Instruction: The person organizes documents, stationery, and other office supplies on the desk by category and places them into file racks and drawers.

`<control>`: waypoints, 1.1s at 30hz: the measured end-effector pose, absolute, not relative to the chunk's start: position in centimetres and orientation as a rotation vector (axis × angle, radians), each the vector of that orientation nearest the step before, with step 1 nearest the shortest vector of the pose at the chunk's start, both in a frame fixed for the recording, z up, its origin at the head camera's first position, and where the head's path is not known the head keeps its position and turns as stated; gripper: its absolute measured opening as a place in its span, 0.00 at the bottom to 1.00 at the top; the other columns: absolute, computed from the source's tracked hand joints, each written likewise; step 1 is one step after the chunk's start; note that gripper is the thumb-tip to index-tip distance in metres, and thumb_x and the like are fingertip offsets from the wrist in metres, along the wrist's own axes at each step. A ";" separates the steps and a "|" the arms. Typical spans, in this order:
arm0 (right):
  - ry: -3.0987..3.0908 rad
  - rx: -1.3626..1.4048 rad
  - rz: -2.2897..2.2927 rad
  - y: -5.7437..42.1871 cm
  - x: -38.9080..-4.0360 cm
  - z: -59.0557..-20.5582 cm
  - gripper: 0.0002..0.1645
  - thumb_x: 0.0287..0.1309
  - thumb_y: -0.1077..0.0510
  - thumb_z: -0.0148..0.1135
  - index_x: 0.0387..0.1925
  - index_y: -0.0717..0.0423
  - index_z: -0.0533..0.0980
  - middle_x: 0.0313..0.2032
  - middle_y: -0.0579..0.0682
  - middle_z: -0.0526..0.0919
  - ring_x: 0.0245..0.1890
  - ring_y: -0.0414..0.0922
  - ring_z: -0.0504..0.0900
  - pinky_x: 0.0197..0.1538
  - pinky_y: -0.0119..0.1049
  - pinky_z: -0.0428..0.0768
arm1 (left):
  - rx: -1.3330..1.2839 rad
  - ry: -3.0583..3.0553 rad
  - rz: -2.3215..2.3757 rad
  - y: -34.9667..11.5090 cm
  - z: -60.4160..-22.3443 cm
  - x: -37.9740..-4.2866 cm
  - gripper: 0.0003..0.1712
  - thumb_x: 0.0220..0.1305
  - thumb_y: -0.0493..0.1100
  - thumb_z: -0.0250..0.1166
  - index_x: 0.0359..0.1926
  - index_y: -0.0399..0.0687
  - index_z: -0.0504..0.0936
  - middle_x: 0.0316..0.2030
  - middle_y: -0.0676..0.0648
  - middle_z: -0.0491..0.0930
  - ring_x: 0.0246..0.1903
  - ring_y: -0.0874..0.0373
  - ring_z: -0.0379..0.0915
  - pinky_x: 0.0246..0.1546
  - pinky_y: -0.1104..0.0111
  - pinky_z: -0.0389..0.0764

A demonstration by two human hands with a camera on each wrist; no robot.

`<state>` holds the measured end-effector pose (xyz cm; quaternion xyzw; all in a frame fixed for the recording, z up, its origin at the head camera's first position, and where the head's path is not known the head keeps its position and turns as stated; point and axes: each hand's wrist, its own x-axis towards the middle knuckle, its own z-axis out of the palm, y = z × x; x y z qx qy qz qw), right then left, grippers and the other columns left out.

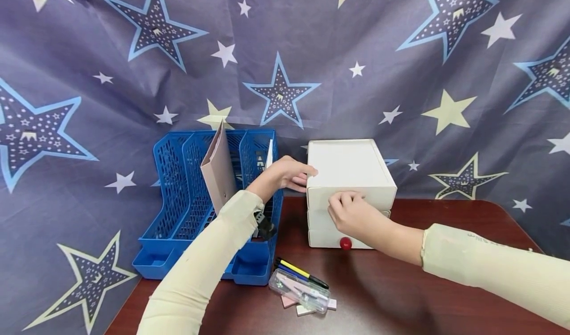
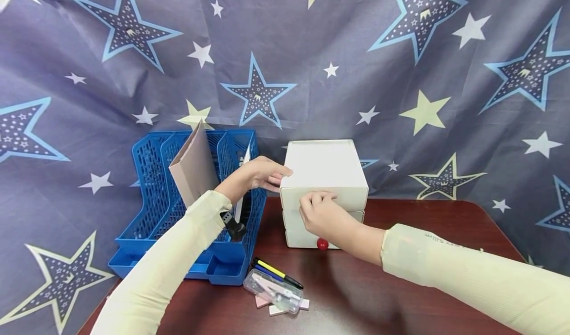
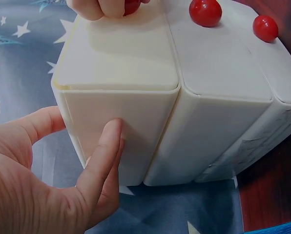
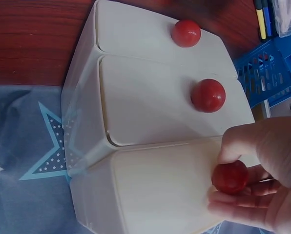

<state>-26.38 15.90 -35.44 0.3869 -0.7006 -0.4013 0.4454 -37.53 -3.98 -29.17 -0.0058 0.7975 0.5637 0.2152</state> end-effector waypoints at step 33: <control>-1.764 1.026 -0.974 16.3 -26.1 -35.2 0.23 0.64 0.71 0.32 0.35 0.62 0.77 0.32 0.58 0.73 0.25 0.52 0.70 0.25 0.42 0.82 | 0.044 2.261 1.450 -3.7 -28.6 -37.4 0.22 0.67 0.37 0.68 0.58 0.35 0.74 0.45 0.40 0.80 0.37 0.52 0.81 0.51 0.55 0.88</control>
